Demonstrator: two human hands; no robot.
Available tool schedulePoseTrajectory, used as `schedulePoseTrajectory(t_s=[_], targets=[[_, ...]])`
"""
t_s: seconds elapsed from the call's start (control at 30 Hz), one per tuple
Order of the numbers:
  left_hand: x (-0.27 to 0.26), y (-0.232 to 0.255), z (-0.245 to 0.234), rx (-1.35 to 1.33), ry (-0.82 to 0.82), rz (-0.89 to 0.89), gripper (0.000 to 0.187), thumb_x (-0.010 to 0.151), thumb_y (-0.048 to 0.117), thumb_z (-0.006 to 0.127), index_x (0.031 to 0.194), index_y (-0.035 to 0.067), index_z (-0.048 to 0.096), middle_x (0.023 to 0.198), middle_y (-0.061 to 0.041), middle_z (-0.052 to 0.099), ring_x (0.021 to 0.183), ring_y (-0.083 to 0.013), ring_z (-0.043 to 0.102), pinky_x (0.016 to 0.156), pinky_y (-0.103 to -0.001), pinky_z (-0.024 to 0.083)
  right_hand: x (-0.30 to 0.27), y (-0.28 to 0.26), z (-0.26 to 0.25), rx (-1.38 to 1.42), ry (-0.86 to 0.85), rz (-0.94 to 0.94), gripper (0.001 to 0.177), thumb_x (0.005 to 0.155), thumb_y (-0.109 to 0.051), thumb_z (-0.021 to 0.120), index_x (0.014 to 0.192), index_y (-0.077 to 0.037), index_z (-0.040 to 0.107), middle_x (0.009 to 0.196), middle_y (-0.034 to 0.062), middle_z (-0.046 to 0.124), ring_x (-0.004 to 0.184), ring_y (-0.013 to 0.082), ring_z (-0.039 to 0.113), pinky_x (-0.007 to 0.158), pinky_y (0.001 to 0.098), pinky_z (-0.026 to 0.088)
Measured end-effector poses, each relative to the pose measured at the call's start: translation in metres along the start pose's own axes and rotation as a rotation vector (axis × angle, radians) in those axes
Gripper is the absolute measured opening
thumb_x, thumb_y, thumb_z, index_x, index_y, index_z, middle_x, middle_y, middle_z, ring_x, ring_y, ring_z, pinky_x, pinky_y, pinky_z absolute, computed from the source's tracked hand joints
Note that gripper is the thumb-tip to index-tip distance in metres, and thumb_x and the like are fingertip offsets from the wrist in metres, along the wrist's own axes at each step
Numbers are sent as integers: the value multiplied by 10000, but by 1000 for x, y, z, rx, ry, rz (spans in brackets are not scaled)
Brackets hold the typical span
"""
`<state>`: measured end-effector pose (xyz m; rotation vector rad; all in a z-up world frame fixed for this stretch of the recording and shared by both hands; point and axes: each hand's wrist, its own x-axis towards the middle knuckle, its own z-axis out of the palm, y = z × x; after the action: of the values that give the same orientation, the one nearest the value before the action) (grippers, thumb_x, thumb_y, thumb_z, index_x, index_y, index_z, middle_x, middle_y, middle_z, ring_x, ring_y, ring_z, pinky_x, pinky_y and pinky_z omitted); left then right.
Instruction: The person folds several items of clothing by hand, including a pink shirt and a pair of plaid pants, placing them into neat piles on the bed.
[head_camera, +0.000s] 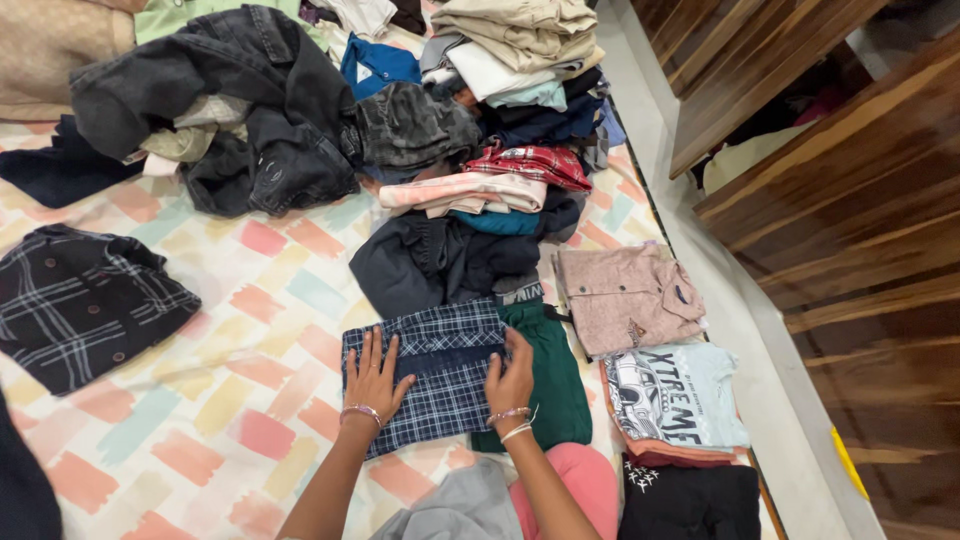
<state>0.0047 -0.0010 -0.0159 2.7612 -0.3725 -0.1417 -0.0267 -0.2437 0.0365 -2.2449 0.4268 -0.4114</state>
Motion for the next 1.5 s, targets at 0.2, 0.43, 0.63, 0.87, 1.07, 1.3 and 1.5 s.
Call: schedulePoseTrajectory(t_s=[0.2, 0.43, 0.63, 0.87, 1.07, 1.3, 1.5], targets=[[-15, -36, -4, -246, 301, -70, 514, 862, 152, 688, 1364, 171, 580, 1465, -177, 469, 1361, -354, 429, 1152, -473, 390, 18, -19, 2, -587, -90, -530, 611, 730, -172, 782, 1311, -302, 644, 1450, 223, 462, 1351, 454, 337, 1019, 584, 300], [-9, -72, -31, -349, 200, -47, 311, 786, 99, 724, 1082, 127, 637, 1096, -94, 607, 1072, -318, 600, 891, -413, 530, 40, 45, 26, -621, -13, -671, 289, 729, -72, 736, 910, -294, 699, 1208, 63, 577, 1231, 317, 459, 978, 512, 336], [-9, -90, -20, -217, 126, 263, 242, 754, 82, 706, 979, 105, 622, 977, -83, 598, 950, -297, 604, 813, -399, 541, 41, 67, 32, -755, -17, -605, 300, 744, -52, 686, 905, -304, 691, 1154, 50, 576, 1169, 292, 482, 965, 503, 331], [-27, -86, -19, -175, 251, 335, 262, 724, 65, 686, 976, 76, 617, 947, -99, 582, 900, -293, 597, 802, -394, 539, 50, 68, 34, -696, -111, -568, 335, 784, -76, 650, 1028, -299, 707, 1274, 109, 553, 1254, 355, 427, 1029, 528, 302], [-27, -87, -10, -215, 226, 311, 185, 792, 123, 717, 938, 82, 611, 850, -54, 655, 844, -255, 625, 750, -366, 536, 31, 13, 25, -780, 78, -549, 381, 721, -135, 710, 1075, -272, 682, 1314, 158, 535, 1299, 378, 404, 1031, 562, 288], [-45, -69, -8, -156, 283, 129, 227, 780, 95, 694, 997, 67, 634, 846, -74, 675, 810, -265, 622, 746, -381, 535, -74, -17, 64, -475, -436, -752, 865, 872, -666, 665, 1573, -217, 430, 1677, 249, 164, 1535, 473, 144, 1181, 663, 123], [-34, -86, -24, -166, 395, 213, 265, 733, 123, 720, 976, 65, 634, 918, -121, 635, 841, -293, 616, 729, -392, 528, -47, -18, 77, -625, -447, -499, 1129, 597, -935, 652, 1554, -406, 371, 1661, 259, 42, 1518, 473, 14, 1077, 775, 34]])
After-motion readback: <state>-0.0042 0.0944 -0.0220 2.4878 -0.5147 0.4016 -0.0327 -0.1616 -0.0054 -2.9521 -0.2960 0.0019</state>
